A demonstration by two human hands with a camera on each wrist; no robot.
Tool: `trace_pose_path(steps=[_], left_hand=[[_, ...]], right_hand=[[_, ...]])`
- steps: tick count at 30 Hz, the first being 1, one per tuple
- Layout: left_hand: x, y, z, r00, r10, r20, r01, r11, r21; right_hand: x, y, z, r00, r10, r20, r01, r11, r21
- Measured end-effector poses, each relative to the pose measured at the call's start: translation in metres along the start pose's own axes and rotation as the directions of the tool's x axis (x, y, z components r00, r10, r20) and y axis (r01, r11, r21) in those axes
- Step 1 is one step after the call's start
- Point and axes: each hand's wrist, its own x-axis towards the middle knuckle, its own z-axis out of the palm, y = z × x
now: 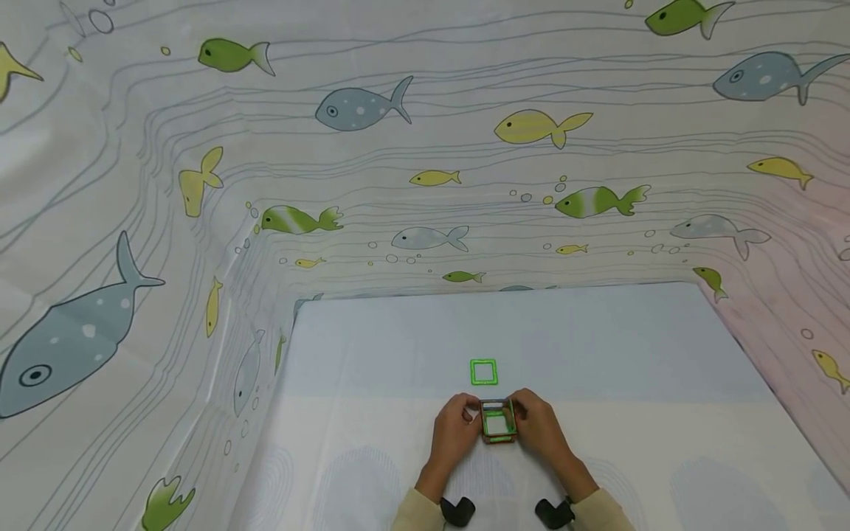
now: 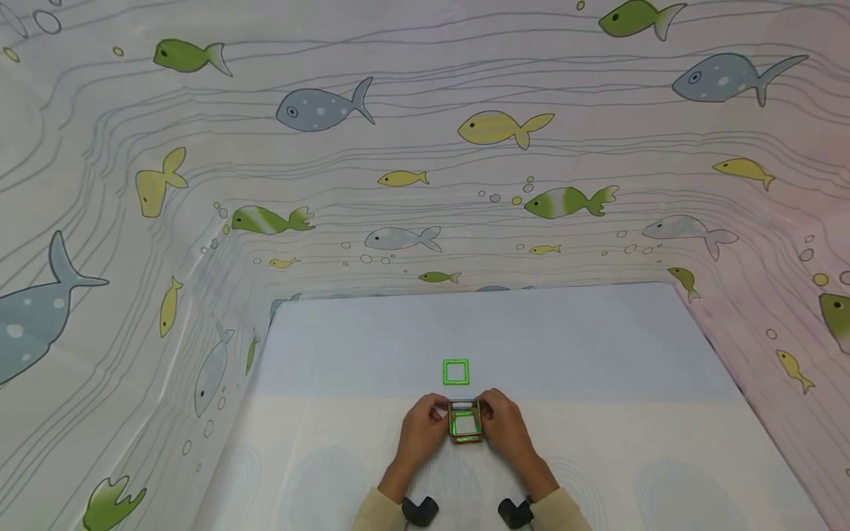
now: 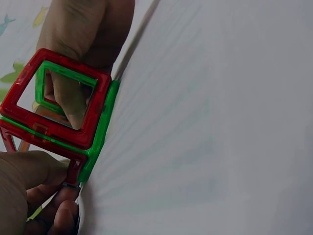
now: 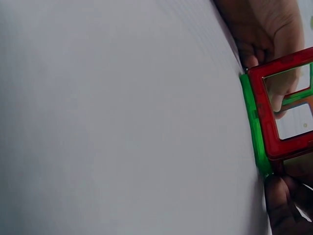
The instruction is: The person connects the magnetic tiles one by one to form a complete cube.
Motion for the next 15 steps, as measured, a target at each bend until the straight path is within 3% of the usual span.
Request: trace_pose_path(steps=[6,15], left_hand=[[-0.0013,-0.0003,0.0017,1.0,0.024,-0.018,-0.024,1.0,0.018],[0.0001,0.0041,0.0029,0.997,0.049,0.061,-0.055,0.993,0.107]], right_hand=[[-0.0004,0.0004,0.0009,1.0,0.023,0.02,-0.023,1.0,0.002],[0.0063,0.0025,-0.0006,0.985,-0.016,0.171,0.011,1.0,0.028]])
